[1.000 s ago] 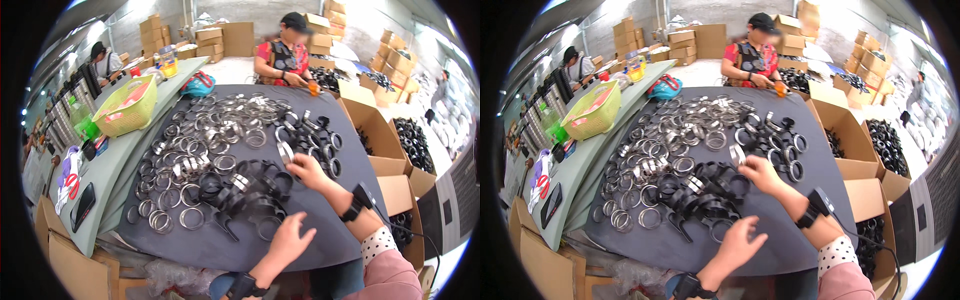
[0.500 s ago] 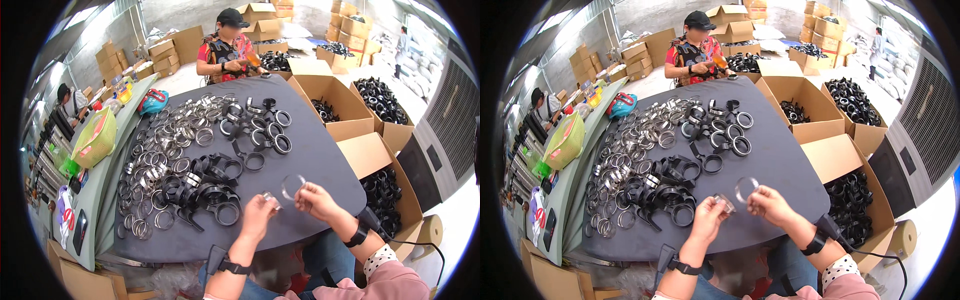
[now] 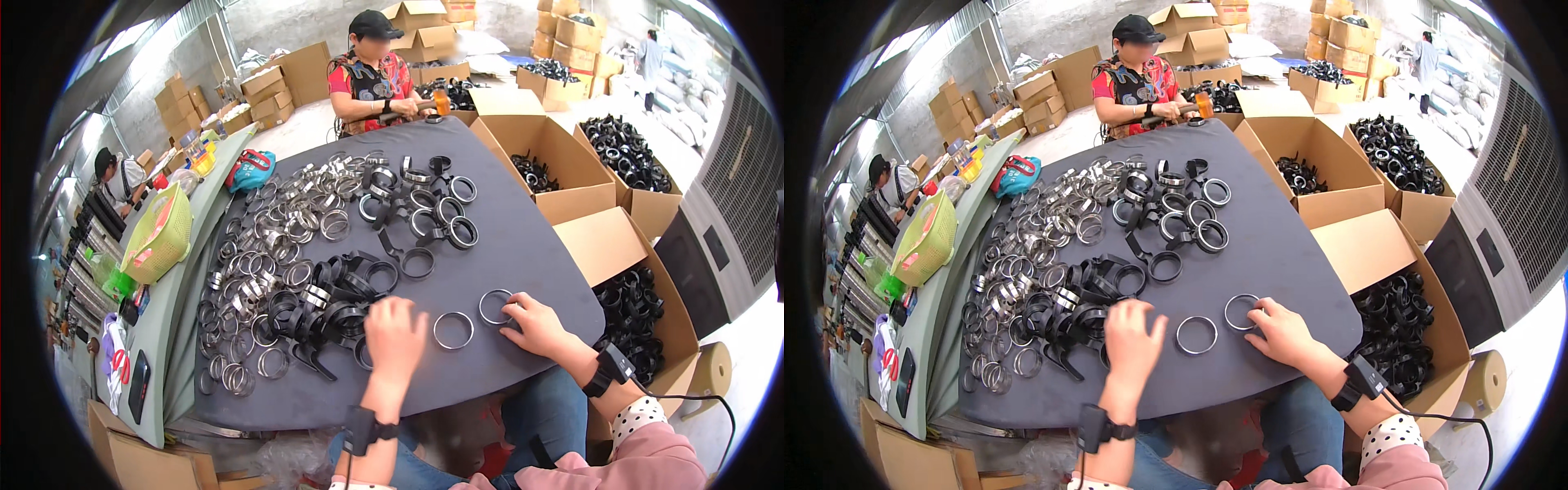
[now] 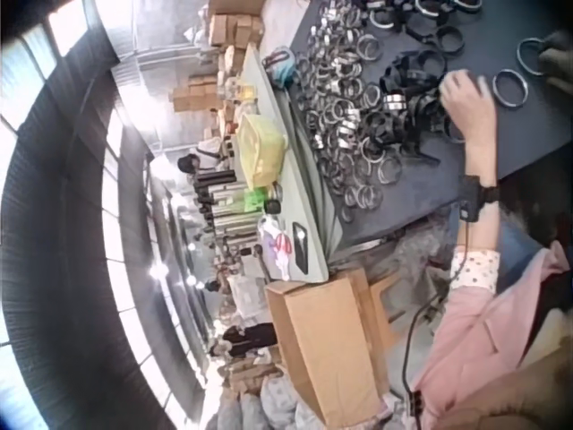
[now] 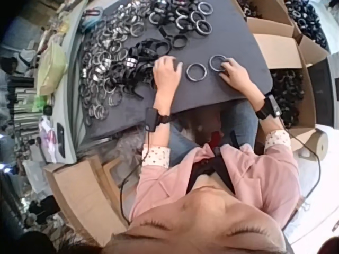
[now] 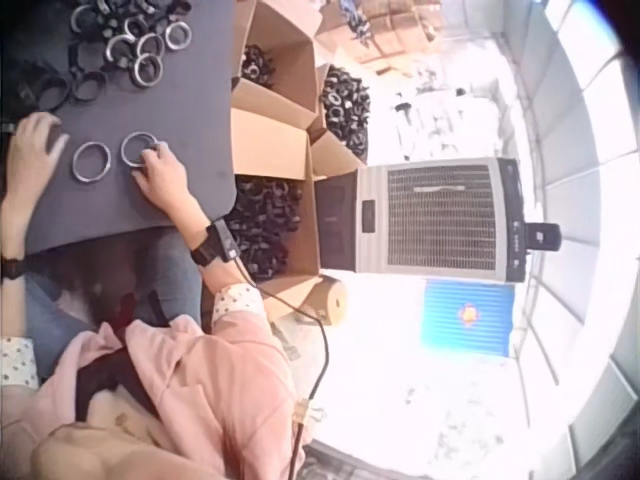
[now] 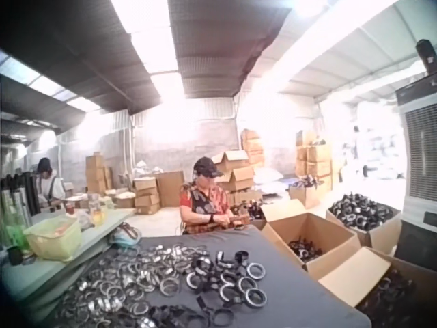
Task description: The recorder is assembling circular metal rings into plastic holders at a workbench.
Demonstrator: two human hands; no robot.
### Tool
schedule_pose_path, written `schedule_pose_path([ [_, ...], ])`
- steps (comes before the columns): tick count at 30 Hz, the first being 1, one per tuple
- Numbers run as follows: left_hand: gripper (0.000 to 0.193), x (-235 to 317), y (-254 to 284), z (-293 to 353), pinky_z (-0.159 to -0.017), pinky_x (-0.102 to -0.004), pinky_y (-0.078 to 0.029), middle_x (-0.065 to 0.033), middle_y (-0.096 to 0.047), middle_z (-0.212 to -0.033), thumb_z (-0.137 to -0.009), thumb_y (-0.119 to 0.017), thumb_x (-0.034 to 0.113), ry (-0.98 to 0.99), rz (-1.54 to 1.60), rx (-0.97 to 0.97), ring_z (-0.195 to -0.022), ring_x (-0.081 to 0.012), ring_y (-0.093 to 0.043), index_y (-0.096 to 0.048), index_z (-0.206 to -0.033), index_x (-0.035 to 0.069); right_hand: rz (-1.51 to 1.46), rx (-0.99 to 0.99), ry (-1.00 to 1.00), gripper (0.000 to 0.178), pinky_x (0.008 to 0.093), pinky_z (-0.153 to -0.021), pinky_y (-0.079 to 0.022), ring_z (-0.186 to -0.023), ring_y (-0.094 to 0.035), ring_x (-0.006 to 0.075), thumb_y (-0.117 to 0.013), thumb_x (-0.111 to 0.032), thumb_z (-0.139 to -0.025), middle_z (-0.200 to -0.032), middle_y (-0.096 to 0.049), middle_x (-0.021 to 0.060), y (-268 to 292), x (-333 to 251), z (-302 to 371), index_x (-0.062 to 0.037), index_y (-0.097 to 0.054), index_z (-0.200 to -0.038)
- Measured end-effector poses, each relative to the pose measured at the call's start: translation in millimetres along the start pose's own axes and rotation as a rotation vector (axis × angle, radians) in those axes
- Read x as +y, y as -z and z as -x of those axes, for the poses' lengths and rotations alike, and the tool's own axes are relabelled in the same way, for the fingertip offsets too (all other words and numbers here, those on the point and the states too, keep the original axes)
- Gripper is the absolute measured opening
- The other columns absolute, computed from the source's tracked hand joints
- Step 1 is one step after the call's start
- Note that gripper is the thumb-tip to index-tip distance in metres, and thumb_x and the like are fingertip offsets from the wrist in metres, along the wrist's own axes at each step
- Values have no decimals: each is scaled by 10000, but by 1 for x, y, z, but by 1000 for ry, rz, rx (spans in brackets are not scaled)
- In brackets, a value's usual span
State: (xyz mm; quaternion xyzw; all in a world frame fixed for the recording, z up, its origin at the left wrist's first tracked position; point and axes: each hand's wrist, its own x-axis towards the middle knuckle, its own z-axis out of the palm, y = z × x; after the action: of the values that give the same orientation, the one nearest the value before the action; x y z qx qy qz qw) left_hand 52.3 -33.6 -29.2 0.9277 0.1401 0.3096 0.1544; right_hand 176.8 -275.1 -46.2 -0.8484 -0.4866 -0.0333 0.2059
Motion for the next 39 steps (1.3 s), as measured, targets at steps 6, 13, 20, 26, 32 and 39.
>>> schedule_pose_path([
  [6,157,-36,22,-27,-858,-418,-431,-108,-606,-1018,-758,-658,120,26,-689,-97,-1051,-285,-537,-652,-901,55,-30,153,-67,546,421,-934,-439,-1133,-501,322,-765,-290,-724,-1206,-539,133,-14,-18,-10,-40,-566,-1167],
  [13,147,-36,25,-41,-731,-389,-448,-101,-661,-813,-722,-733,164,-60,-217,-125,-780,-253,-629,-691,-798,46,-178,115,-165,741,448,-1029,-339,-1252,-396,346,-801,-304,-690,-1330,-458,168,-26,9,-5,-7,-476,-1286],
  [20,142,-35,30,24,-647,-283,-487,-71,-629,-832,-867,-640,25,768,1436,-326,-703,-149,-573,-625,-1008,31,-220,514,220,756,410,-918,-476,-1113,-521,360,-750,25,-632,-1290,-473,216,11,-10,3,40,-419,-1311],
  [26,151,-29,19,44,-628,-258,-476,-35,-607,-796,-816,-707,33,844,1266,-457,-685,-121,-573,-622,-941,41,66,687,513,616,389,-742,-516,-967,-580,308,-751,10,-631,-1219,-545,205,36,-19,11,46,-468,-1177],
  [32,189,-18,22,46,-586,-200,-419,2,-581,-741,-760,-759,38,722,1137,-491,-646,-68,-523,-596,-854,40,-291,589,346,996,337,-741,-487,-975,-555,295,-824,-25,-599,-1288,-518,204,55,-31,23,13,-261,-1420],
  [39,246,-15,7,58,-603,-281,-426,-11,-523,-759,-828,-735,135,740,1742,-511,-656,-118,-486,-536,-945,52,-251,629,393,1017,362,-735,-477,-979,-543,297,-878,-141,-598,-1274,-547,182,60,-35,26,-46,-284,-1418],
])
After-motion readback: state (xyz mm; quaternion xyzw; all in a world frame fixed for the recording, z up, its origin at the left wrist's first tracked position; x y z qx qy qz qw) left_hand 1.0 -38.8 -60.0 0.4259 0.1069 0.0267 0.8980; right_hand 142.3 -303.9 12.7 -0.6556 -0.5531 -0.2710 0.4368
